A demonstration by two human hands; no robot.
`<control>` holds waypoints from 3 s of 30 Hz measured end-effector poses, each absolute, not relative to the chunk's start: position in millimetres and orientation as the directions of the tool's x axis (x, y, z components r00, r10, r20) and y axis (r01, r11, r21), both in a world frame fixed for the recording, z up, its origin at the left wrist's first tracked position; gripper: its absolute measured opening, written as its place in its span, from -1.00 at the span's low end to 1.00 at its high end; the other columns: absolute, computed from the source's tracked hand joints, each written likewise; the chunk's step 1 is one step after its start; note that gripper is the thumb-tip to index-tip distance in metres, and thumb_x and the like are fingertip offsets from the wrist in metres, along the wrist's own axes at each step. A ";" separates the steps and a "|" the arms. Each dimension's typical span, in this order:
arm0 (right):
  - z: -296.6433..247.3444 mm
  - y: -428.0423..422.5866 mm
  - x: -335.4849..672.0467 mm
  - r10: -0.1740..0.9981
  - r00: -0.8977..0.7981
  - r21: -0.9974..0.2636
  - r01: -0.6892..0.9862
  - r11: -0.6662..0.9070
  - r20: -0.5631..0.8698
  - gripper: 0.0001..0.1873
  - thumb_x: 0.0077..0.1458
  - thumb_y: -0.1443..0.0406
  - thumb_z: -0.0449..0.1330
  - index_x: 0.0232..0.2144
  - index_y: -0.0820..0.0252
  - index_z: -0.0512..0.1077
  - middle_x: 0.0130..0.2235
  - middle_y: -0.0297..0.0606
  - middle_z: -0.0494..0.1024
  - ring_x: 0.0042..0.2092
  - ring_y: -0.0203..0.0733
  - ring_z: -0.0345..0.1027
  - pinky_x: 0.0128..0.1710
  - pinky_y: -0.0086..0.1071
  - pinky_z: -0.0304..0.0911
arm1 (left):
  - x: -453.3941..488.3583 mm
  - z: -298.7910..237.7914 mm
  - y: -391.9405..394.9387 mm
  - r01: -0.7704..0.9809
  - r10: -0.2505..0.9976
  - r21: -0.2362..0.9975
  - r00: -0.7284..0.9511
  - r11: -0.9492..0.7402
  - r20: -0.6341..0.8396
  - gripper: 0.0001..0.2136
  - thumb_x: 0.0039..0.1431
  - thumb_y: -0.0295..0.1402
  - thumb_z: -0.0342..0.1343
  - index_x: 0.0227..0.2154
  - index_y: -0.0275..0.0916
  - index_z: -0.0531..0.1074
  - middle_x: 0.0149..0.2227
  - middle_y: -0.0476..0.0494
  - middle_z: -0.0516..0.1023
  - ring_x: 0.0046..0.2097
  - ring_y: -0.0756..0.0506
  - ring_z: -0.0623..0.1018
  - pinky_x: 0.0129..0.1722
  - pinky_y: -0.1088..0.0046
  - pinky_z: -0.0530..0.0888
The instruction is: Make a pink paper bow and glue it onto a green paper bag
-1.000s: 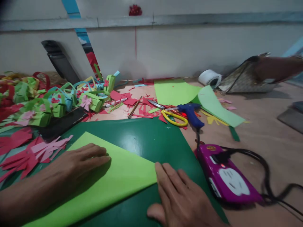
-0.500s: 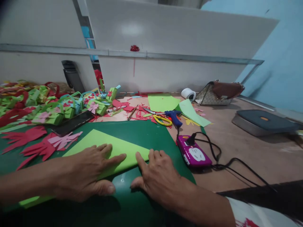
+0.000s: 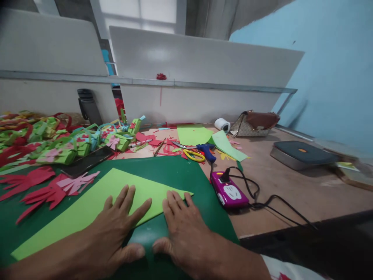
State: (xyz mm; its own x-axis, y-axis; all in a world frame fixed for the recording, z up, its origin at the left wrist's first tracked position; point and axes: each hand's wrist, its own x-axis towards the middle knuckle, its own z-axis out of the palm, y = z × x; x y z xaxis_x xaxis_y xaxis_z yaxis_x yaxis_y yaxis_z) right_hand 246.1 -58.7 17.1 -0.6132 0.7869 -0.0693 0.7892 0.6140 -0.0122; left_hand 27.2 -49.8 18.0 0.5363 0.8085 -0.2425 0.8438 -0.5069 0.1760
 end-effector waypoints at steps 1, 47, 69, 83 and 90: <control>21.4 -59.9 241.9 0.773 -0.629 -0.054 0.777 0.627 -0.080 -0.15 0.15 -0.10 0.03 0.19 0.55 0.20 0.23 0.27 0.14 0.27 0.24 0.03 0.16 0.15 0.10 | 27.6 15.9 -49.0 0.847 0.813 0.167 0.532 -0.505 -0.237 -0.14 0.05 0.32 -0.22 0.31 -0.07 -0.14 0.30 -0.62 -0.28 0.26 -0.56 -0.33 0.08 -0.41 -0.05; 27.7 -49.4 262.6 0.794 -0.545 -0.281 0.833 0.476 -0.269 -0.21 0.20 0.09 0.07 0.31 0.38 -0.10 0.34 0.00 -0.21 0.35 0.08 -0.35 0.29 0.05 -0.24 | 50.4 56.1 -55.8 0.755 0.673 0.231 0.654 -0.614 -0.345 -0.16 0.19 0.23 -0.27 0.30 -0.38 -0.06 0.30 -0.53 -0.23 0.30 -0.49 -0.22 0.16 -0.28 -0.02; 4.9 -39.7 274.7 0.831 -0.517 -0.151 0.856 0.495 -0.207 -0.24 0.20 0.05 0.03 0.30 0.34 -0.03 0.34 0.02 -0.19 0.35 0.17 -0.35 0.24 0.20 -0.22 | 50.9 35.8 -31.3 0.581 0.575 0.424 0.802 -0.694 -0.158 -0.11 0.09 0.31 -0.28 0.34 -0.18 -0.25 0.34 -0.49 -0.36 0.28 -0.50 -0.41 0.11 -0.39 -0.26; -12.1 -35.2 284.2 0.826 -0.563 -0.085 0.825 0.559 -0.033 -0.27 0.22 -0.03 -0.04 0.30 0.23 0.03 0.33 -0.01 -0.04 0.33 0.18 -0.16 0.20 0.18 0.01 | -13.4 34.9 -73.8 0.770 0.725 0.205 0.638 -0.604 -0.261 -0.15 0.13 0.26 -0.24 0.32 -0.25 -0.10 0.33 -0.40 -0.29 0.32 -0.48 -0.26 0.17 -0.31 -0.07; -4.3 -36.4 280.5 0.833 -0.540 -0.081 0.842 0.533 -0.120 -0.24 0.23 -0.05 -0.07 0.30 0.30 0.01 0.33 0.01 -0.10 0.33 0.18 -0.22 0.22 0.19 -0.06 | -53.9 15.4 -97.2 0.802 0.800 0.089 0.597 -0.591 -0.065 -0.23 0.16 0.21 -0.15 0.30 -0.18 0.06 0.33 -0.27 -0.06 0.33 -0.44 -0.06 0.20 -0.23 0.03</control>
State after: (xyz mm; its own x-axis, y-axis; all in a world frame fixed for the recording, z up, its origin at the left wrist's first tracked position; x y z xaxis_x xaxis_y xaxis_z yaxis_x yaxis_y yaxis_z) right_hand 280.5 -36.4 -4.3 -0.5396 0.8332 -0.1203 0.8419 0.5335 -0.0813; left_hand -53.9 -97.2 15.4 0.5967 0.7999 -0.0646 0.8018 -0.5910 0.0889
